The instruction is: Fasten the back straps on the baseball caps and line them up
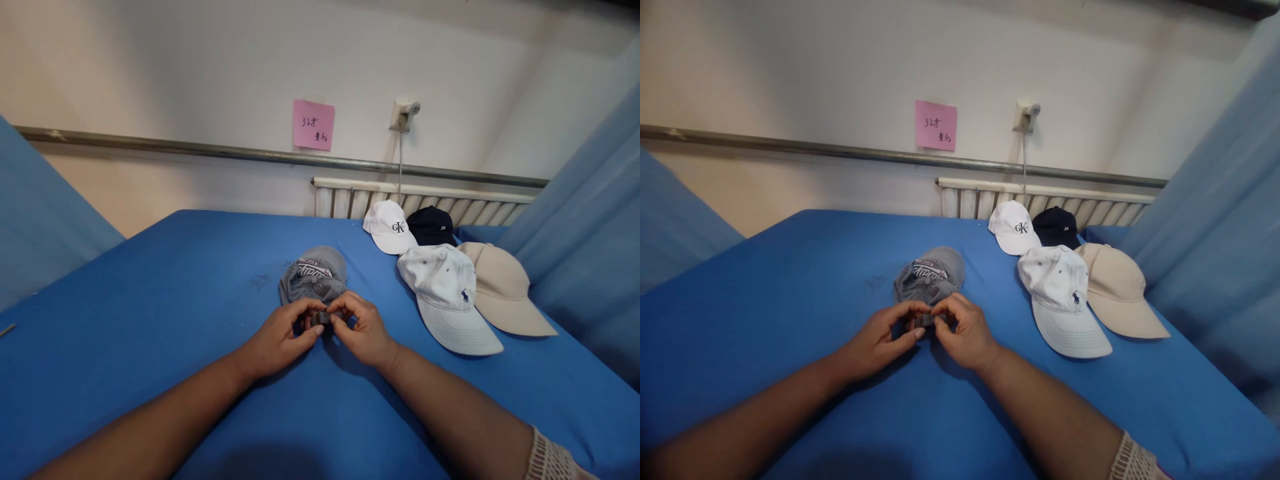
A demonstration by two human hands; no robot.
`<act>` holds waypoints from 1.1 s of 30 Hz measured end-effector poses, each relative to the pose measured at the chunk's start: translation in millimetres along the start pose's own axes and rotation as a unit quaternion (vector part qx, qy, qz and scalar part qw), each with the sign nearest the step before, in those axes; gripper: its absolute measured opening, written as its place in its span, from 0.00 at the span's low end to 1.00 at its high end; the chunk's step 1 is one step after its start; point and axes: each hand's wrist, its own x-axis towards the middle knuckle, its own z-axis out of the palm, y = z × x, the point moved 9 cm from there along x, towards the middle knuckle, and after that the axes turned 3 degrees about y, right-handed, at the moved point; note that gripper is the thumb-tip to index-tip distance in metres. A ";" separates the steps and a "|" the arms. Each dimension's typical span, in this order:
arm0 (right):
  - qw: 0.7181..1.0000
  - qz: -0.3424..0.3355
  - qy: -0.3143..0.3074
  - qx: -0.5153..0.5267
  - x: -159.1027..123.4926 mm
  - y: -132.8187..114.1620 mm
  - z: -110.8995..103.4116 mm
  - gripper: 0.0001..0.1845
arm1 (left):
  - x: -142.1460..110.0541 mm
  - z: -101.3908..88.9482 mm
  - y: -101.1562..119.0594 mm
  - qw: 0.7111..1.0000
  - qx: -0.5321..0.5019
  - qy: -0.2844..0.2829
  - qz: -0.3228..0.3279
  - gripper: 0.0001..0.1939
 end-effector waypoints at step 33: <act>1.000 0.016 -0.007 0.014 -2.2 6.4 3.5 0.05 | 6.2 -3.0 -13.8 0.999 -0.011 0.006 -0.048 0.11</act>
